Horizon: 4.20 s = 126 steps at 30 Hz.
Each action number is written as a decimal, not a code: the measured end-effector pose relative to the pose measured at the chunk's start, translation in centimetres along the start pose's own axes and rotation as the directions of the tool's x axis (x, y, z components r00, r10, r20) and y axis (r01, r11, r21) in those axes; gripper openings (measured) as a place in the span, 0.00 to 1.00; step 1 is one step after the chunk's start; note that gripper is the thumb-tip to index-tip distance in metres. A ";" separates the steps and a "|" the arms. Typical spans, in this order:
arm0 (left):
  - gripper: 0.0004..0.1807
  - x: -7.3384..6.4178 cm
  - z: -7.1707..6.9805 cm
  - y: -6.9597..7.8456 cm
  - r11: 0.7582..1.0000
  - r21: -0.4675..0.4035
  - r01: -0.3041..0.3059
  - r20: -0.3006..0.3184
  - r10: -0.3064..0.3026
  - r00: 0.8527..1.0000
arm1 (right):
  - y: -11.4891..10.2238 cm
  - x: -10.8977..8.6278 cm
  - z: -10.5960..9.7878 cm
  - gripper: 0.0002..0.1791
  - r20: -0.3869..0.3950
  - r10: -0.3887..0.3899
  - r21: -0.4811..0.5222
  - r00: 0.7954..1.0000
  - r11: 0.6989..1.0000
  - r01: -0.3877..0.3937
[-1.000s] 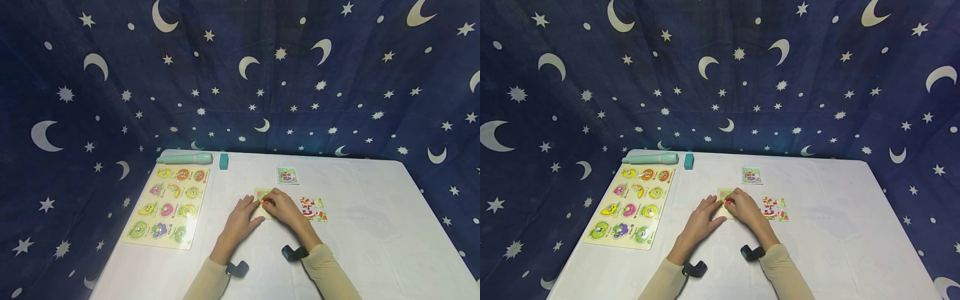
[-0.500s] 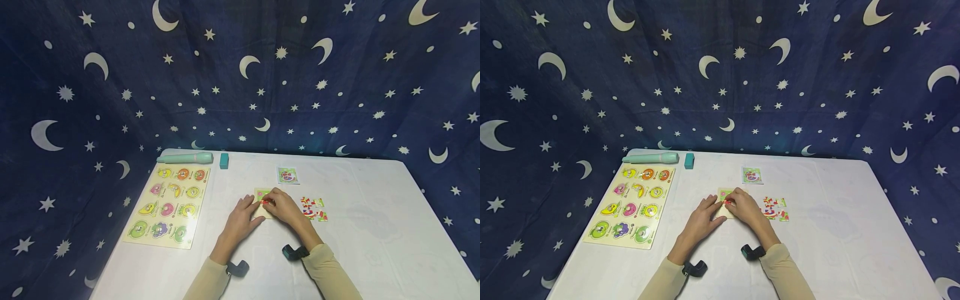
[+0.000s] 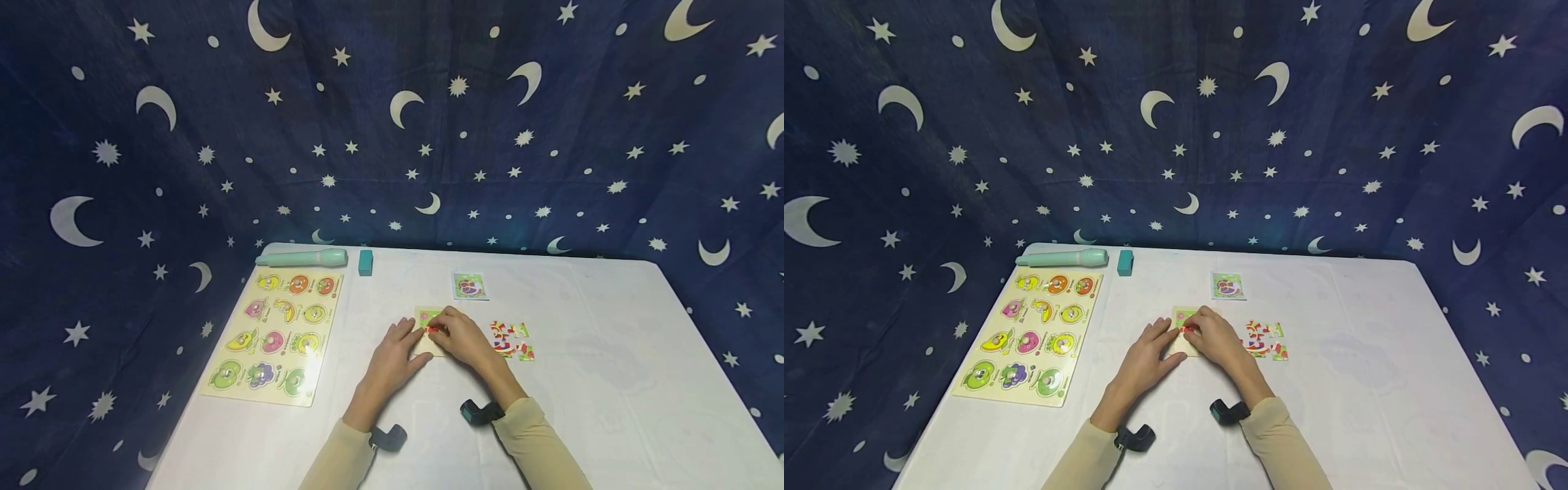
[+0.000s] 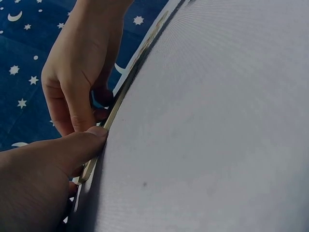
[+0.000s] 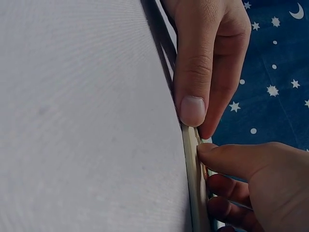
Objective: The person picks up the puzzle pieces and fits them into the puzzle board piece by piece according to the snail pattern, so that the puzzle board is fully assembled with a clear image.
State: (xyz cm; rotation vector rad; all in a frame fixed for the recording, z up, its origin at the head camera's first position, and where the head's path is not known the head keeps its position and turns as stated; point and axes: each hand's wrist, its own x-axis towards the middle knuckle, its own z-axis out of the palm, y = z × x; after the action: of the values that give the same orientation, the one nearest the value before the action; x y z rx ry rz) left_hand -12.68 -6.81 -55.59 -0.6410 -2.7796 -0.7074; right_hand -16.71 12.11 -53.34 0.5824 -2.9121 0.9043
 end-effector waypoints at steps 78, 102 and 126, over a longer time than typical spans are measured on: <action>0.30 -0.2 0.1 0.1 0.997 -0.069 0.034 0.021 -0.032 0.999 | 8.2 -3.7 -7.2 0.20 0.101 0.313 -0.090 0.944 0.948 -0.305; 0.31 -0.2 0.0 0.1 0.998 -0.043 0.040 0.030 -0.039 0.999 | 7.7 -2.8 -7.8 0.26 0.165 0.345 -0.083 0.924 0.938 -0.335; 0.31 -0.1 -0.1 0.1 0.999 -0.044 0.026 0.025 -0.025 0.999 | 6.8 -3.0 -8.0 0.08 0.116 0.377 -0.006 0.919 0.925 -0.379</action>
State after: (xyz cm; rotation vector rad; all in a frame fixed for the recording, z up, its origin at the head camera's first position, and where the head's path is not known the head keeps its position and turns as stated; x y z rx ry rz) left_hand -12.50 -6.81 -55.49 -0.6278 -2.8061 -0.7731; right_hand -16.94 22.70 -50.80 0.0658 -3.1883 0.9561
